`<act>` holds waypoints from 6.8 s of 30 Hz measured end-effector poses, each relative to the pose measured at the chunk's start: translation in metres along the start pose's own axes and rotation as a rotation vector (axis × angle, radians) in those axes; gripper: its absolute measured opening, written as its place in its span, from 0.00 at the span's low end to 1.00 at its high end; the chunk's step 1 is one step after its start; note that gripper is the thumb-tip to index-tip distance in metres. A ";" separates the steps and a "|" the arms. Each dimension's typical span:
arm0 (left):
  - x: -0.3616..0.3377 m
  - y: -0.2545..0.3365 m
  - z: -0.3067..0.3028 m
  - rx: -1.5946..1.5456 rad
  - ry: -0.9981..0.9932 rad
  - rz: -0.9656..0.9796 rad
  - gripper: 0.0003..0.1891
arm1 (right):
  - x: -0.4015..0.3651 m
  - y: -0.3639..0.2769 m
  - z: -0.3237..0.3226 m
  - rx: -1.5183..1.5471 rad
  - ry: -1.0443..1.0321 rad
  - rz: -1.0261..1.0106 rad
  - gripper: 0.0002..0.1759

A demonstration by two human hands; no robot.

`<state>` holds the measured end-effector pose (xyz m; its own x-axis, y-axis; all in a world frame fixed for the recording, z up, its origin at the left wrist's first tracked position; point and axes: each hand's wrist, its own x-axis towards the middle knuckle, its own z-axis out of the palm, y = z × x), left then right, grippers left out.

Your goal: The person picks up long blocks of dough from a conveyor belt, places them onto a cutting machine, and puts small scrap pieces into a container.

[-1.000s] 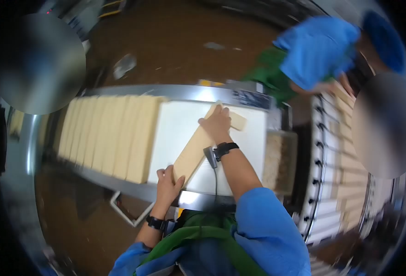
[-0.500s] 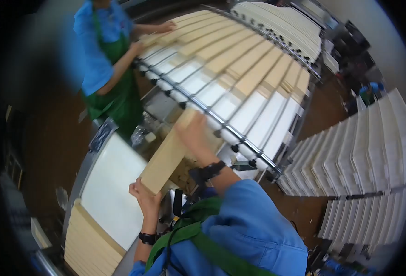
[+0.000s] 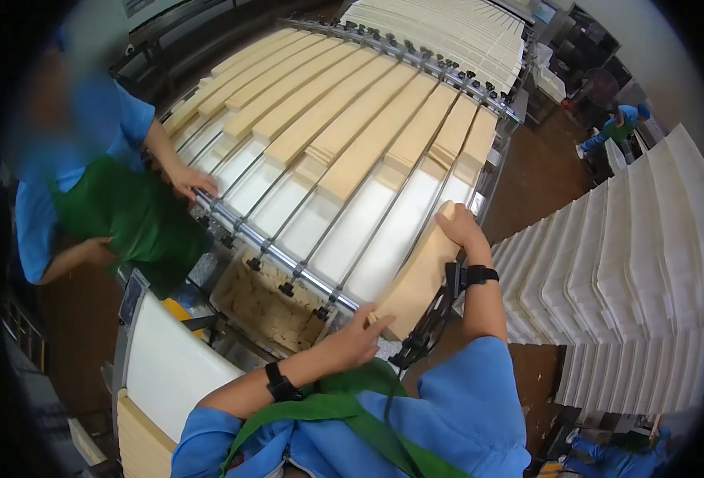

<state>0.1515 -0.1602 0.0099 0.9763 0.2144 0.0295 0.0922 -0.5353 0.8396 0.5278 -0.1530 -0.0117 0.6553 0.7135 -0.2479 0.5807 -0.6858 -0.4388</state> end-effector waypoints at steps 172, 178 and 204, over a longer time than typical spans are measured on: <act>-0.300 -0.109 0.021 0.065 1.866 -0.840 0.20 | -0.164 -0.339 0.245 0.157 -0.568 -1.275 0.12; -0.428 -0.090 0.083 0.515 1.961 -1.795 0.33 | -0.255 -0.400 0.344 0.095 -0.614 -1.406 0.25; -0.525 -0.065 0.096 0.258 1.412 -2.107 0.46 | -0.581 -0.587 0.555 -0.549 -0.626 -1.412 0.41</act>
<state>-0.3479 -0.3165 -0.1119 -0.9153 0.3959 -0.0743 0.3730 0.9026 0.2148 -0.4612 -0.0853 -0.0894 -0.7189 0.6312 -0.2913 0.6951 0.6532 -0.3002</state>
